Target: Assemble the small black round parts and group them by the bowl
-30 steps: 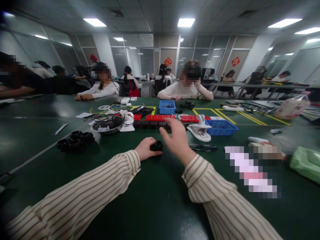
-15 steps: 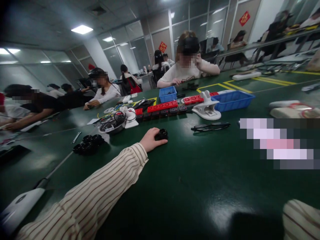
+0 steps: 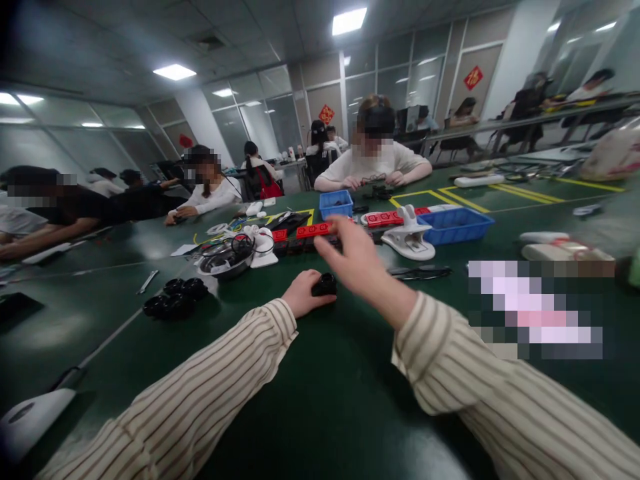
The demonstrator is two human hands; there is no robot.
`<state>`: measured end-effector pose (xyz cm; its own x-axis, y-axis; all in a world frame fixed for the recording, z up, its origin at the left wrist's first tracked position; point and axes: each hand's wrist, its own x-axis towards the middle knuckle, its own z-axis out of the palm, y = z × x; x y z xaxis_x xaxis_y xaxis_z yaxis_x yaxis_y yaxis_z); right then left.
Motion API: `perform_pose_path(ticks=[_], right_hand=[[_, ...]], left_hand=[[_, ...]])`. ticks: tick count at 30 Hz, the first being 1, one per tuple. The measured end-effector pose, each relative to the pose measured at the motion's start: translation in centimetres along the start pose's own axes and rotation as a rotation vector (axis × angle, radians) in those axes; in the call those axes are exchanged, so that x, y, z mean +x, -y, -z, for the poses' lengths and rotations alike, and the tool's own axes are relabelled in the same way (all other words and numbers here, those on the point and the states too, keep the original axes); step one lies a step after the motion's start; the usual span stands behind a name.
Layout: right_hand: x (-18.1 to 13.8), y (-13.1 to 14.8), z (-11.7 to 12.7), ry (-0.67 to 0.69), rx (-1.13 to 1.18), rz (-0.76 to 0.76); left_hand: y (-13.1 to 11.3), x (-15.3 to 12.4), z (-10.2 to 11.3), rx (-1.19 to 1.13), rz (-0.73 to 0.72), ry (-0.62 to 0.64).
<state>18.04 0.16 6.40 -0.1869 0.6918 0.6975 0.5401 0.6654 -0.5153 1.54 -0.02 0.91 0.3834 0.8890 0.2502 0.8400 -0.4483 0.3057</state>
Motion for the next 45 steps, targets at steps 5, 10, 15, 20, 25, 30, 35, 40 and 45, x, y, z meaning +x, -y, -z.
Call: perform_pose_path(ticks=[5, 10, 15, 20, 25, 30, 35, 40, 45], right_hand=[[-2.9, -2.4, -4.0, 0.179, -0.059, -0.114], [-3.6, -2.5, -4.7, 0.341, -0.06, -0.052], [-3.3, -1.8, -4.1, 0.292, -0.124, -0.003], [-3.4, -1.4, -3.6, 0.354, -0.03, 0.092], [-3.6, -1.5, -3.5, 0.317, 0.003, 0.086], [-3.4, -2.0, -3.9, 0.219, -0.123, -0.051], [-3.1, -2.1, -4.0, 0.263, -0.147, -0.022], [-3.1, -1.6, -3.5, 0.334, -0.017, 0.106], [-3.6, -1.6, -3.5, 0.335, 0.007, 0.11]], left_hand=[[0.1, 0.0, -0.3, -0.006, -0.015, 0.001], [0.2, 0.1, -0.5, 0.021, -0.024, -0.009], [0.2, 0.1, -0.4, 0.061, 0.028, -0.037], [0.6, 0.0, -0.6, 0.0, -0.015, -0.045], [0.9, 0.0, -0.7, -0.015, -0.037, -0.042], [0.4, 0.0, -0.8, -0.003, 0.014, -0.111], [0.5, 0.2, -0.7, -0.035, 0.006, -0.141], [1.4, 0.5, -0.4, -0.15, -0.095, -0.08], [1.4, 0.3, -0.2, -0.125, -0.086, -0.038]])
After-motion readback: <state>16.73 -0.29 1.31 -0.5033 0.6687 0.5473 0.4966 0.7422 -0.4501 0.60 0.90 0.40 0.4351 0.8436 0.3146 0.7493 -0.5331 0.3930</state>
